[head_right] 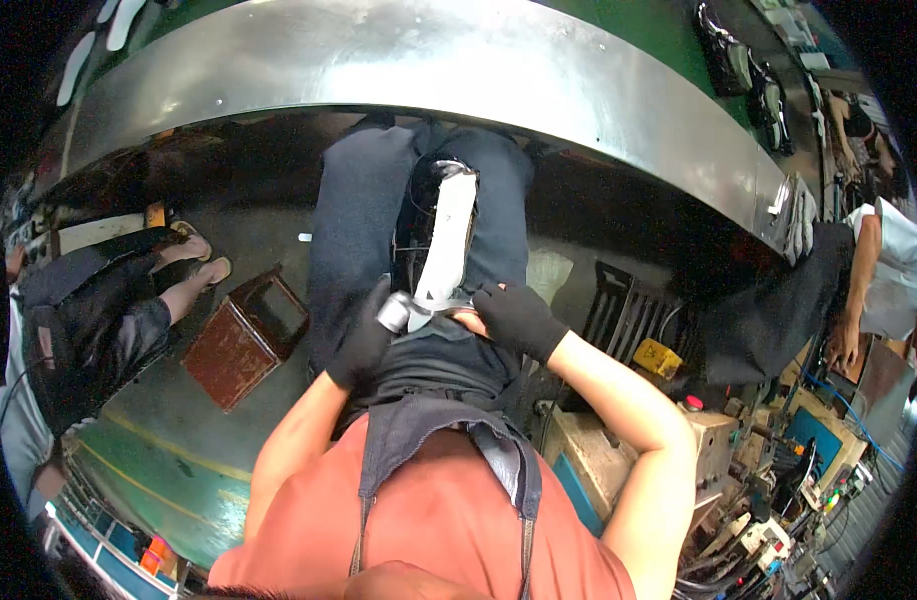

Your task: The person uses a pair of pliers to trim excess material from the white sole of a black shoe. They repeatedly pick up shoes from a conveyor belt, hold them on their lap, and scrape the sole edges with the tool before placing the shoes back on the belt.

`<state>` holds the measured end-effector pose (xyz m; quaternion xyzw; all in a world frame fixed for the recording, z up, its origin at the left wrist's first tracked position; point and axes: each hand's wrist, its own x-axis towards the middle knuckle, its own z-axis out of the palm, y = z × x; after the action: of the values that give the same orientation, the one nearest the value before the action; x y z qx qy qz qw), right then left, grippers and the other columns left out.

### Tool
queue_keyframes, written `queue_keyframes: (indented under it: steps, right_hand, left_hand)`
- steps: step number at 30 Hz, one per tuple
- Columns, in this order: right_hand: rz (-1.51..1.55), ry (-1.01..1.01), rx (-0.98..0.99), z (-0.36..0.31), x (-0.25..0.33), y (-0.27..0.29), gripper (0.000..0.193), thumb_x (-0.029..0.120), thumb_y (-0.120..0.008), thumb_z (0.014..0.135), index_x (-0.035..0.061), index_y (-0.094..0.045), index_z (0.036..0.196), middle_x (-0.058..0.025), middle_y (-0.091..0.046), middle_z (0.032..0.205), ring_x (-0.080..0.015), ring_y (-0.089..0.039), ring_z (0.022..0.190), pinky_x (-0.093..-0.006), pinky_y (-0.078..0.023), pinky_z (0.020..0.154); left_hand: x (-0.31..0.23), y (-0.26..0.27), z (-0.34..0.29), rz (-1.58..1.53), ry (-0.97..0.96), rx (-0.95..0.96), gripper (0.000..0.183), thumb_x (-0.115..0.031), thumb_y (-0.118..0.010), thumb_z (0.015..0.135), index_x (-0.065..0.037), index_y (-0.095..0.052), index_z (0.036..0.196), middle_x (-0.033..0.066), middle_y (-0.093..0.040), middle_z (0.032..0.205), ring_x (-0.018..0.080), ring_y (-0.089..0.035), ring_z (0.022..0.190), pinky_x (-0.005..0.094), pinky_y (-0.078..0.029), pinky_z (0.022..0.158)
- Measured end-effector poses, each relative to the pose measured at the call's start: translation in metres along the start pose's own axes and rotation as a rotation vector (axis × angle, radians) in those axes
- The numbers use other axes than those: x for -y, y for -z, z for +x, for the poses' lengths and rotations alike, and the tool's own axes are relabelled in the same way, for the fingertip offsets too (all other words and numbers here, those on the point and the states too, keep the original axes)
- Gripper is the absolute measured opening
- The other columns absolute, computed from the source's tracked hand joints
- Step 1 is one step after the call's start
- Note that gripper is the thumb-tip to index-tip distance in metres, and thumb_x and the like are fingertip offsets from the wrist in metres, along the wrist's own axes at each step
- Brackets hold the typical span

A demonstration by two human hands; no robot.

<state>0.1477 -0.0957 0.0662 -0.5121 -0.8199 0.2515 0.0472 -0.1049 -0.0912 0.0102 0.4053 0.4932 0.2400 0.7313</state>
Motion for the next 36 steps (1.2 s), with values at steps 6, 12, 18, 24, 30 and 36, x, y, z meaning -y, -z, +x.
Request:
queue_keyframes:
  steps: [6, 12, 18, 24, 30, 36]
  right_hand:
    - [0.108, -0.062, 0.136, -0.002, -0.003, 0.012, 0.045, 0.046, -0.057, 0.091, 0.0033, -0.062, 0.079, -0.0178, -0.062, 0.076, -0.0360, -0.063, 0.069, -0.0430, -0.050, 0.061]
    - [0.179, -0.202, 0.545, -0.008, -0.006, 0.089, 0.053, 0.047, -0.050, 0.095, 0.0005, -0.064, 0.074, -0.0241, -0.060, 0.068, -0.0422, -0.061, 0.068, -0.0478, -0.047, 0.061]
    - [0.363, 0.137, 0.091, 0.022, 0.049, 0.084, 0.055, 0.050, -0.049, 0.094, 0.0001, -0.066, 0.080, -0.0241, -0.063, 0.076, -0.0396, -0.064, 0.073, -0.0453, -0.051, 0.066]
    - [0.322, -0.424, 0.318, -0.023, -0.002, 0.074, 0.050, 0.047, -0.052, 0.094, 0.0008, -0.065, 0.080, -0.0237, -0.062, 0.077, -0.0416, -0.061, 0.073, -0.0462, -0.047, 0.064]
    - [0.358, -0.240, 0.233, -0.012, 0.038, 0.082, 0.043, 0.041, -0.057, 0.092, 0.0013, -0.062, 0.077, -0.0205, -0.061, 0.073, -0.0387, -0.060, 0.068, -0.0454, -0.046, 0.058]
    - [0.357, 0.298, -0.044, 0.022, 0.061, 0.062, 0.042, 0.044, -0.065, 0.086, 0.0051, -0.054, 0.073, -0.0125, -0.057, 0.069, -0.0292, -0.059, 0.059, -0.0390, -0.048, 0.053]
  left_hand:
    - [0.017, -0.013, 0.031, 0.072, -0.173, -0.058, 0.037, -0.031, -0.058, 0.095, 0.000, -0.057, 0.116, 0.0063, -0.066, 0.099, 0.0134, -0.061, 0.092, 0.0312, -0.049, 0.082]
    - [-0.024, -0.031, 0.031, 0.123, -0.147, -0.054, 0.036, -0.020, -0.067, 0.088, -0.001, -0.057, 0.116, 0.0087, -0.067, 0.106, 0.0171, -0.063, 0.096, 0.0322, -0.049, 0.085]
    - [-0.054, -0.030, 0.020, -0.151, 0.033, 0.063, 0.052, -0.016, -0.073, 0.080, -0.001, -0.050, 0.125, 0.0105, -0.061, 0.116, 0.0200, -0.060, 0.105, 0.0332, -0.047, 0.092]
    - [-0.027, -0.014, 0.001, 0.055, -0.234, 0.130, 0.051, -0.017, -0.066, 0.085, 0.000, -0.044, 0.128, 0.0122, -0.055, 0.120, 0.0215, -0.054, 0.111, 0.0352, -0.043, 0.097]
    - [0.001, -0.016, 0.021, 0.212, -0.254, 0.136, 0.056, -0.013, -0.059, 0.089, -0.001, -0.036, 0.138, 0.0149, -0.051, 0.131, 0.0236, -0.051, 0.119, 0.0360, -0.042, 0.101]
    - [-0.021, -0.016, 0.015, 0.062, -0.276, 0.210, 0.055, -0.015, -0.066, 0.085, -0.001, -0.043, 0.134, 0.0142, -0.054, 0.127, 0.0217, -0.054, 0.116, 0.0365, -0.043, 0.100]
